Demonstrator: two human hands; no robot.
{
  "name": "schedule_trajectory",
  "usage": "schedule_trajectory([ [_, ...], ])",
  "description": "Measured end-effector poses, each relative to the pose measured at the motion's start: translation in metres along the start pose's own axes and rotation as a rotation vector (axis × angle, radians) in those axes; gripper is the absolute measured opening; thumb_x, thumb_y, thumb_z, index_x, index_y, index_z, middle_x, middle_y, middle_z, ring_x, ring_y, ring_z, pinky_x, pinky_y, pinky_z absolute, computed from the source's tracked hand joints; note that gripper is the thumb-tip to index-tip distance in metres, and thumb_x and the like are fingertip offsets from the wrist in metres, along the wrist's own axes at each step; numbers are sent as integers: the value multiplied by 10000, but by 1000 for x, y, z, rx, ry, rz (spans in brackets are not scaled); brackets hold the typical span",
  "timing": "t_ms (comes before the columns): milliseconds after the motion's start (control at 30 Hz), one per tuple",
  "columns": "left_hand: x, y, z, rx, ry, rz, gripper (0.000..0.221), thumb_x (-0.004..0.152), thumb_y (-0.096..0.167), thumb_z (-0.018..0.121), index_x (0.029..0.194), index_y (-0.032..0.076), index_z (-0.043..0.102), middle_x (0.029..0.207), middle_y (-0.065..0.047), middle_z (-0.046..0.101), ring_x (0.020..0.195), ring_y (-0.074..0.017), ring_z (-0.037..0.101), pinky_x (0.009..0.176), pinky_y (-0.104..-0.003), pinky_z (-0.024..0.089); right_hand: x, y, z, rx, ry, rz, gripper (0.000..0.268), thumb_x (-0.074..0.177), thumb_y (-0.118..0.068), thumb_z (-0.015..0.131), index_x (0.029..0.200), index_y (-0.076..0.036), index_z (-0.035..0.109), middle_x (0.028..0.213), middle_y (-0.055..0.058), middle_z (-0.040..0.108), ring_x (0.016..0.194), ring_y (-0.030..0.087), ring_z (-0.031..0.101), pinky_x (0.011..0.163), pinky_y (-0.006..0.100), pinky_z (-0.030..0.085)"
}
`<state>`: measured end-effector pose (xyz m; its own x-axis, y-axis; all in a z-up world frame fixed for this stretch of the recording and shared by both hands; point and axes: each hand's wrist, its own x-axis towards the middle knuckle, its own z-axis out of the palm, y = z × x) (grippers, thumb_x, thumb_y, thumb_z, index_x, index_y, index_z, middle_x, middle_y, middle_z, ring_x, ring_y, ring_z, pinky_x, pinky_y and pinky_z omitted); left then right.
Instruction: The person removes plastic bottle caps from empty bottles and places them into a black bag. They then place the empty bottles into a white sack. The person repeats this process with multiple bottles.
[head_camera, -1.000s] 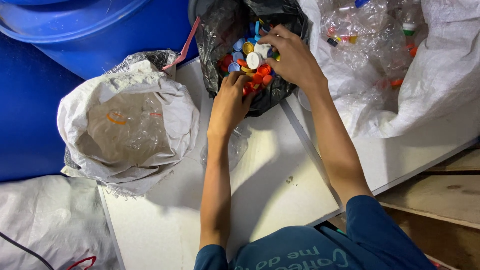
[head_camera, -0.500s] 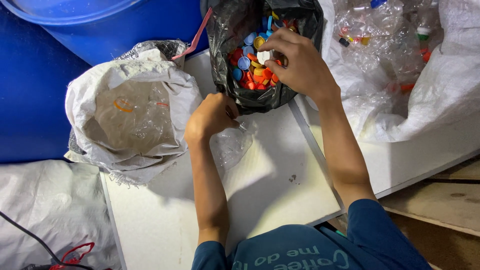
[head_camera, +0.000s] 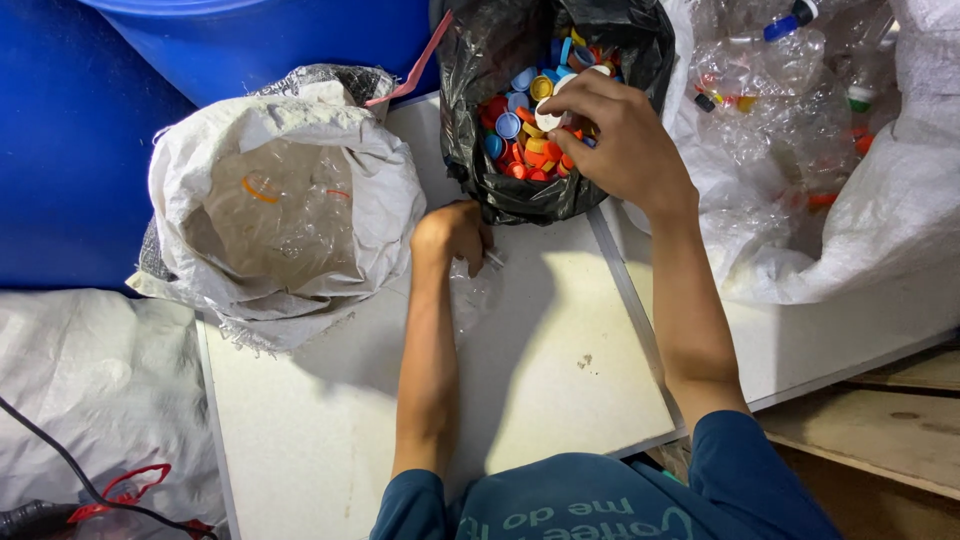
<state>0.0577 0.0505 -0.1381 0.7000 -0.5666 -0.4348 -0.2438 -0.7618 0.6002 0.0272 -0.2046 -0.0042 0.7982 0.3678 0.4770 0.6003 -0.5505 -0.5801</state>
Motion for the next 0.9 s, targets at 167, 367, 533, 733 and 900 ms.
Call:
schedule_trajectory([
  [167,2,3,3,-30,-84,26,407,608,159,903,923,-38,737,848,-130,763,731,-212,699,621,-369,569,0,0,0,-4,3,-17,213,937,-19,761,1145,-11,716,1136,101,689,921,195,743,839,315,599],
  [367,-41,34,-23,-54,10,182,409,643,193,884,967,-5,733,803,-129,761,688,-198,697,617,-354,552,1,-3,2,3,-81,-103,250,946,-131,805,1161,-31,727,1103,97,710,995,239,706,891,358,562],
  [533,-84,51,-43,-151,150,323,392,712,187,898,924,-53,673,854,-132,774,791,-175,750,700,-313,603,2,-18,4,82,-203,-72,343,918,-230,810,1207,-66,726,1107,81,726,1005,237,699,900,374,540],
  [733,-106,67,-52,-484,480,297,474,806,95,847,1193,-72,630,971,-132,778,903,-132,734,770,-282,635,4,-23,20,147,-357,9,572,839,-354,807,1305,-55,664,1097,88,730,940,207,709,830,354,550],
  [900,-103,69,-53,-681,714,359,427,901,31,779,1260,-91,583,1046,-135,772,994,-111,711,847,-277,623,4,-5,45,161,-450,298,352,976,-343,755,1093,-12,725,785,112,687,693,165,555,661,349,464],
])
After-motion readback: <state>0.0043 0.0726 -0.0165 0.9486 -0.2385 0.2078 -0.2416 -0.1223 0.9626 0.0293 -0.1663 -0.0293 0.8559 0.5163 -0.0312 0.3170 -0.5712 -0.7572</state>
